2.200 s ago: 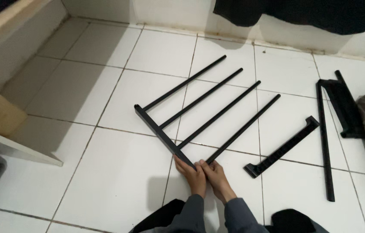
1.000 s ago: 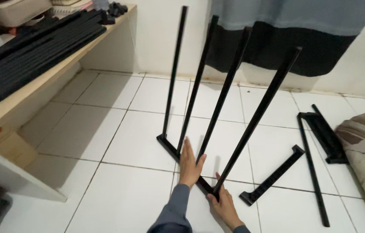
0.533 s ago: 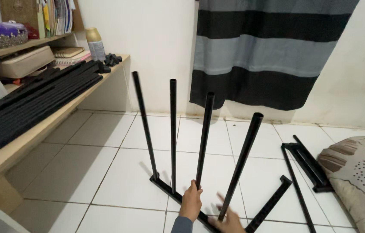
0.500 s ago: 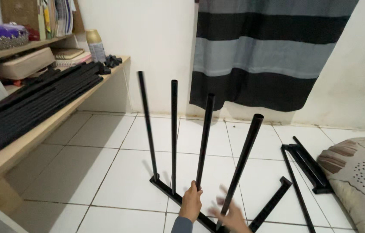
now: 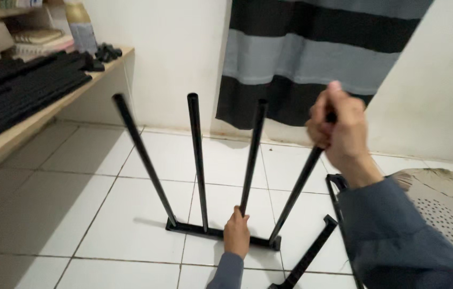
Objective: The person assembles a black metal rack on the tiled floor, inserting long metal tubes one by one into the sockets of a base frame and then fitting side frames and crossbars together by hand. The rack is partially built by the end of the clip.
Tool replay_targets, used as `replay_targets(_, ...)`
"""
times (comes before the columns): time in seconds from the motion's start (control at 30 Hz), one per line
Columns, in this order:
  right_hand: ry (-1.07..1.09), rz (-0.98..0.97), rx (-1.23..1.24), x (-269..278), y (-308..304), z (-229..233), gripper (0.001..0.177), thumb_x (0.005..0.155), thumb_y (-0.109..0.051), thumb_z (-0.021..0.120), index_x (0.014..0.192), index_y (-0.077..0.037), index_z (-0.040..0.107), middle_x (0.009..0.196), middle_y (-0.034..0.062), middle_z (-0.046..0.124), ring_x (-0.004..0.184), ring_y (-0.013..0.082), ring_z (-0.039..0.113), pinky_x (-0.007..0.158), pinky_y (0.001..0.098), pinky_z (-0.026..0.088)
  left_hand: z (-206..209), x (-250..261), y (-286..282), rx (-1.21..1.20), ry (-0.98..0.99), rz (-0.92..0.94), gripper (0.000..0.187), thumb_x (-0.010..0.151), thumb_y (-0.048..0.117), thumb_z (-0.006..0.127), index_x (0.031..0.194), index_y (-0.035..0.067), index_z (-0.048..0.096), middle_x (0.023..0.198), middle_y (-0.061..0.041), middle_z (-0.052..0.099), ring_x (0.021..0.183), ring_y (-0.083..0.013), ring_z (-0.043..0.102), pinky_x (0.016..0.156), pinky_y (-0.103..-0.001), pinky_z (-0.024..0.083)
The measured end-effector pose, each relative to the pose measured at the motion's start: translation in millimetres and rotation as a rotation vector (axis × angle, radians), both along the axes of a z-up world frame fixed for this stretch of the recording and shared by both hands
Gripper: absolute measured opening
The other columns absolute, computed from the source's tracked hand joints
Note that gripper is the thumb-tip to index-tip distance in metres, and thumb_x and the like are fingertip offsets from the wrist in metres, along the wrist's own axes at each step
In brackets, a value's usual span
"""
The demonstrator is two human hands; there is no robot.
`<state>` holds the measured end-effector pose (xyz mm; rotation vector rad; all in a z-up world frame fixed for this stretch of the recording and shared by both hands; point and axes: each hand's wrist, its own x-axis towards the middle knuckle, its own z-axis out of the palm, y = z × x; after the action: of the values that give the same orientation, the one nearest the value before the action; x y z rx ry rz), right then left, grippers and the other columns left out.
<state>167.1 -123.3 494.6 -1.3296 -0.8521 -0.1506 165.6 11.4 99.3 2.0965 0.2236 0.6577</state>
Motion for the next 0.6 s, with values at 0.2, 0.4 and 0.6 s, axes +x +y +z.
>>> replay_targets(0.2, 0.075, 0.032, 0.042, 89, -15, -24, 0.059, 0.113, -0.042, 0.039, 0.064, -0.009, 0.043, 0.049, -0.0025, 0.028, 0.038, 0.0094, 0.022, 0.036, 0.0287, 0.018, 37, 36, 38, 0.168, 0.241, -0.14, 0.052, 0.093, 0.02, 0.069, 0.134, -0.005, 0.05, 0.108, -0.026, 0.068, 0.095, -0.0436, 0.068, 0.076, -0.05, 0.056)
replay_targets(0.4, 0.282, 0.045, 0.013, 126, -4, -16, 0.058, 0.11, -0.04, 0.04, 0.063, -0.007, 0.044, 0.048, -0.0017, 0.029, 0.038, 0.0099, 0.024, 0.037, 0.0284, 0.019, 206, -13, 129, 0.554, -0.126, -0.219, 0.008, 0.096, 0.012, 0.067, 0.103, 0.008, 0.069, 0.091, -0.012, 0.071, 0.083, -0.0318, 0.071, 0.071, -0.046, 0.057)
replay_targets(0.6, 0.274, -0.157, -0.118, 139, 9, -10, 0.06, 0.111, -0.043, 0.04, 0.061, -0.009, 0.043, 0.046, 0.0001, 0.035, 0.039, 0.0116, 0.032, 0.039, 0.029, 0.029, 385, -18, 241, 0.761, -0.536, 0.23, 0.03, 0.091, 0.017, 0.073, 0.115, 0.003, 0.065, 0.111, -0.016, 0.064, 0.102, -0.0322, 0.061, 0.088, -0.047, 0.052)
